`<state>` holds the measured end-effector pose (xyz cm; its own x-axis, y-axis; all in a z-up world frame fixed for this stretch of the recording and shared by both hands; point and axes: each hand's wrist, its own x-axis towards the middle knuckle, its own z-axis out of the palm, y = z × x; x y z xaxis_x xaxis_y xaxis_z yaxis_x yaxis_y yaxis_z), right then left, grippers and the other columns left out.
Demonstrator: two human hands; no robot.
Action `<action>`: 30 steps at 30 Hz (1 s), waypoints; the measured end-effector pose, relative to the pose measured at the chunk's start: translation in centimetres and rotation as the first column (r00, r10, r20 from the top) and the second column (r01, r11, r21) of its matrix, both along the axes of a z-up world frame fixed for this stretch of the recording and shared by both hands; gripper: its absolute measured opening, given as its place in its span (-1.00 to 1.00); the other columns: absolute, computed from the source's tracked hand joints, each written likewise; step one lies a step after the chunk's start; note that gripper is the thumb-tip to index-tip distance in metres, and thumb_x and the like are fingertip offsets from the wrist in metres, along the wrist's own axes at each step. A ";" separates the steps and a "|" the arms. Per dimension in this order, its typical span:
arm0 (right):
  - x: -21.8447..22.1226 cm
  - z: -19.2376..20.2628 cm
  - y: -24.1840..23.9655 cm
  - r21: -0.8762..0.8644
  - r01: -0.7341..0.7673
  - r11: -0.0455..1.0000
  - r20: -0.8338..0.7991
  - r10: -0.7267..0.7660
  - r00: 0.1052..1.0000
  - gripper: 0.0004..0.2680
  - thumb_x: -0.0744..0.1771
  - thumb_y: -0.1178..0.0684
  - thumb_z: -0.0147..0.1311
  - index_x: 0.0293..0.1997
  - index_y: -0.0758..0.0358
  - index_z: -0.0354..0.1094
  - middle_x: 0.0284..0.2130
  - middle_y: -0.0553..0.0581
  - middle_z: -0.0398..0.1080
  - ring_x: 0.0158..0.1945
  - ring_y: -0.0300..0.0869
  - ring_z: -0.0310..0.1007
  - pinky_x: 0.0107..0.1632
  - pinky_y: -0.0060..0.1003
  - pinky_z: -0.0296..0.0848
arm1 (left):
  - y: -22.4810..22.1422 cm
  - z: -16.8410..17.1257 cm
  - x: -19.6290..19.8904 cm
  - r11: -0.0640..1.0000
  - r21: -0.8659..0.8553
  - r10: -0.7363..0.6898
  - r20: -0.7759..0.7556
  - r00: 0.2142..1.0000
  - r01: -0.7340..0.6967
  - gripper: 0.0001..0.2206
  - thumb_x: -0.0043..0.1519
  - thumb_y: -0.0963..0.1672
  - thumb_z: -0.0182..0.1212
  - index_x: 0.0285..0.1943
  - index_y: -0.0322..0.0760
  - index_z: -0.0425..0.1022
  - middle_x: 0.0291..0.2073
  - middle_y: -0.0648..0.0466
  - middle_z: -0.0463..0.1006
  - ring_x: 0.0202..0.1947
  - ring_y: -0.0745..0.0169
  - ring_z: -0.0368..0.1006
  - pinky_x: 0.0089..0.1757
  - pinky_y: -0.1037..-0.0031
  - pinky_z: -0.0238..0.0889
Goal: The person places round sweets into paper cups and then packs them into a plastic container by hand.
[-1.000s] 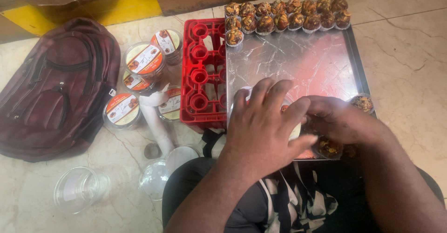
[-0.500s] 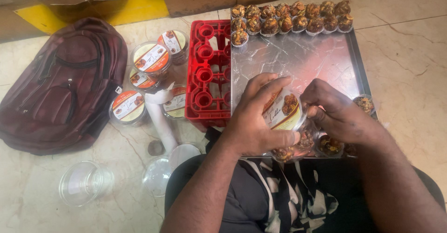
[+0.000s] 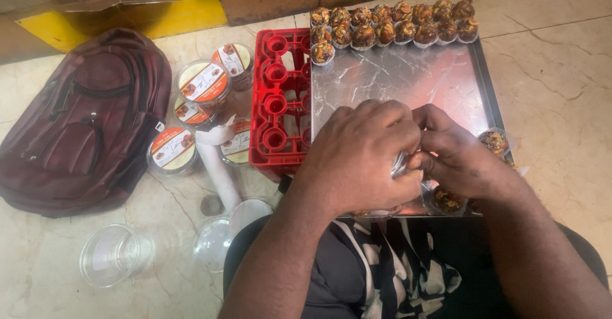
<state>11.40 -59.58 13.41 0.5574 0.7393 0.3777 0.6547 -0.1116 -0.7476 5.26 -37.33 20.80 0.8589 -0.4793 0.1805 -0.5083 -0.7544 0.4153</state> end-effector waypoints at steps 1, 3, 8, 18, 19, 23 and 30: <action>0.3 -0.2 -0.3 -0.004 0.003 1.000 0.015 -0.003 1.000 -0.80 0.37 -0.06 0.12 -0.05 0.23 0.45 -0.06 0.14 0.31 0.04 -0.10 0.36 0.03 -0.24 0.43 | -0.2 0.1 0.5 1.000 0.022 -0.019 -0.016 1.000 0.019 -0.66 0.02 -0.02 0.41 -0.05 -0.08 0.53 0.08 0.09 0.43 0.11 0.15 0.38 0.08 0.14 0.34; 0.7 -0.8 -0.8 0.004 0.012 1.000 -0.027 -0.012 1.000 -0.82 0.36 -0.05 0.11 -0.08 0.21 0.45 -0.19 0.06 0.36 -0.12 -0.19 0.43 -0.12 -0.32 0.46 | -0.3 -0.1 0.8 0.998 -0.045 -0.051 -0.018 0.999 0.050 -0.71 0.02 -0.06 0.38 -0.09 -0.07 0.53 -0.01 0.14 0.46 0.01 0.21 0.43 0.04 0.23 0.39; 1.7 -1.5 -1.6 0.038 0.114 0.993 0.021 -0.115 0.993 -0.89 0.41 0.04 0.05 -0.10 0.23 0.42 -0.24 0.05 0.40 -0.20 -0.24 0.42 -0.16 -0.35 0.47 | 1.5 -1.8 -0.4 0.983 -0.159 0.114 0.139 0.984 -0.091 -0.71 0.17 -0.10 0.37 0.06 -0.17 0.52 -0.10 0.04 0.47 -0.07 0.15 0.45 -0.04 0.18 0.37; -0.8 0.7 0.1 -0.042 0.383 0.923 -0.163 -0.385 0.909 -0.69 0.34 0.21 0.15 0.24 0.22 0.29 -0.23 0.02 0.37 -0.32 -0.36 0.33 -0.29 -0.44 0.45 | -0.1 -5.6 -1.2 0.819 -0.455 0.530 0.366 0.765 -0.350 -0.81 0.29 -0.11 0.36 -0.07 -0.26 0.45 -0.07 -0.03 0.47 0.01 -0.02 0.41 0.03 0.19 0.31; -0.9 0.9 0.4 -0.032 0.409 0.912 -0.240 -0.404 0.883 -0.72 0.34 0.21 0.15 0.19 0.23 0.31 -0.23 0.01 0.36 -0.31 -0.36 0.33 -0.29 -0.43 0.44 | -0.1 -5.6 -1.4 0.819 -0.434 0.538 0.353 0.765 -0.376 -0.81 0.28 -0.11 0.37 -0.09 -0.25 0.46 -0.12 -0.03 0.45 -0.04 -0.01 0.40 -0.02 0.19 0.31; -1.8 1.3 0.5 -0.113 0.432 0.895 -0.215 -0.446 0.869 -0.70 0.30 0.22 0.18 0.14 0.25 0.29 -0.20 -0.01 0.40 -0.31 -0.37 0.41 -0.30 -0.42 0.48 | -1.2 -6.2 -2.0 0.761 -0.517 0.557 0.212 0.803 -0.392 -0.82 0.31 -0.14 0.32 0.00 -0.30 0.48 -0.11 -0.04 0.41 -0.05 0.02 0.40 -0.08 0.25 0.36; -1.8 0.1 -0.2 0.016 0.340 0.940 -0.314 -0.319 0.895 -0.64 0.29 0.24 0.27 0.21 0.29 0.29 -0.26 0.13 0.36 -0.25 -0.30 0.43 -0.25 -0.45 0.52 | -1.7 -7.3 -2.4 0.492 -0.745 0.467 -0.211 0.859 -0.450 -0.86 0.26 -0.17 0.27 -0.05 -0.31 0.56 -0.16 0.06 0.51 -0.18 0.25 0.49 -0.13 0.36 0.42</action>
